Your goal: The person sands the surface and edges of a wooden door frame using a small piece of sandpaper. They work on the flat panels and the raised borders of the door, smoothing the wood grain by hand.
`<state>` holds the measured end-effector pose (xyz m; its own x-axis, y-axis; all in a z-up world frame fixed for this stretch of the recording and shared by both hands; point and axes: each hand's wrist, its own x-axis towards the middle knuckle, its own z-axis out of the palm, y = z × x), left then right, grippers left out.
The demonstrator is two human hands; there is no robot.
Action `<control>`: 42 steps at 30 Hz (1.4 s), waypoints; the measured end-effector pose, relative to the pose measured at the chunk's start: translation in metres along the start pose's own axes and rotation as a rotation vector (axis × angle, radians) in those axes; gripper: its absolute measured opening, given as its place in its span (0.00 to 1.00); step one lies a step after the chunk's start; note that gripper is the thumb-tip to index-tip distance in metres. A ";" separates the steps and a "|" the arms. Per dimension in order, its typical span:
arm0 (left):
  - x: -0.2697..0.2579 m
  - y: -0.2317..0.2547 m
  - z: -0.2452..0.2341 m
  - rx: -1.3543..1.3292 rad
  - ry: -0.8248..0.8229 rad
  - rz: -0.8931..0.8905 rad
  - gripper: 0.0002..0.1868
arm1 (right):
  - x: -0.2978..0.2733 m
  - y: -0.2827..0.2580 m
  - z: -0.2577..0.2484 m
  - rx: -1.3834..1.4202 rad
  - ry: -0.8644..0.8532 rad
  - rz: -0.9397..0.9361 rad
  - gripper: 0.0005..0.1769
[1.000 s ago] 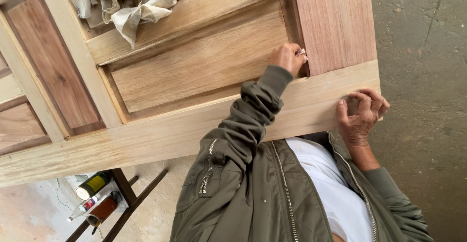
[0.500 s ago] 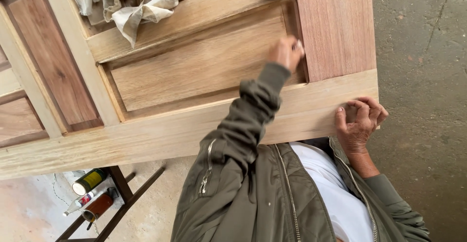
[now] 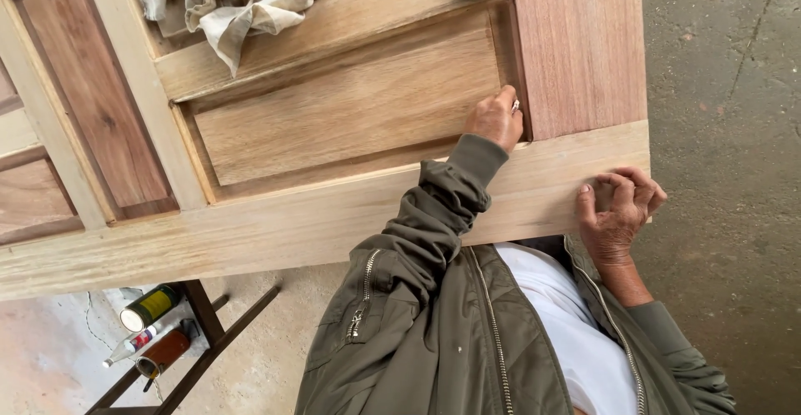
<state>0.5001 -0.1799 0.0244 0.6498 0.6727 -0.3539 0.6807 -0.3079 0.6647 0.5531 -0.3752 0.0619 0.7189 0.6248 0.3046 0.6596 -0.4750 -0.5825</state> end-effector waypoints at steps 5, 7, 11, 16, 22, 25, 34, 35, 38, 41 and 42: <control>0.026 0.012 -0.026 -0.028 0.022 -0.135 0.05 | 0.008 -0.003 -0.004 -0.005 -0.044 -0.005 0.05; 0.035 0.008 -0.023 -0.085 0.071 -0.179 0.03 | 0.017 -0.004 -0.001 -0.024 -0.089 -0.022 0.06; 0.014 0.019 -0.015 -0.280 0.251 -0.196 0.08 | 0.052 -0.027 0.017 0.392 -0.231 -0.093 0.17; -0.036 0.042 -0.035 -0.554 0.116 -0.262 0.12 | 0.069 -0.051 0.050 0.498 -0.329 -0.166 0.25; -0.042 -0.008 -0.030 -0.789 0.072 -0.116 0.12 | 0.069 -0.047 0.064 0.785 -0.449 0.216 0.06; -0.041 -0.017 -0.040 -1.084 0.102 -0.041 0.18 | 0.075 -0.069 0.060 1.064 -0.527 0.453 0.05; -0.036 -0.044 -0.047 -0.621 0.090 -0.018 0.05 | 0.072 -0.065 0.073 0.443 -0.334 0.140 0.07; -0.029 -0.059 -0.044 -0.426 0.250 0.117 0.07 | 0.072 -0.057 0.079 0.349 -0.257 0.088 0.06; -0.016 -0.096 -0.067 -0.035 0.448 0.124 0.14 | 0.068 -0.042 0.099 0.101 -0.183 -0.004 0.07; -0.017 -0.132 -0.103 0.271 0.564 -0.049 0.27 | 0.064 -0.037 0.110 -0.153 -0.235 -0.024 0.09; -0.017 -0.144 -0.115 0.377 0.650 -0.086 0.34 | 0.064 -0.037 0.113 -0.257 -0.276 -0.014 0.10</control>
<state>0.3522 -0.0702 0.0106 0.3382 0.9303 0.1420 0.8656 -0.3667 0.3411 0.5503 -0.2480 0.0179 0.6463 0.7593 0.0763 0.7277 -0.5832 -0.3610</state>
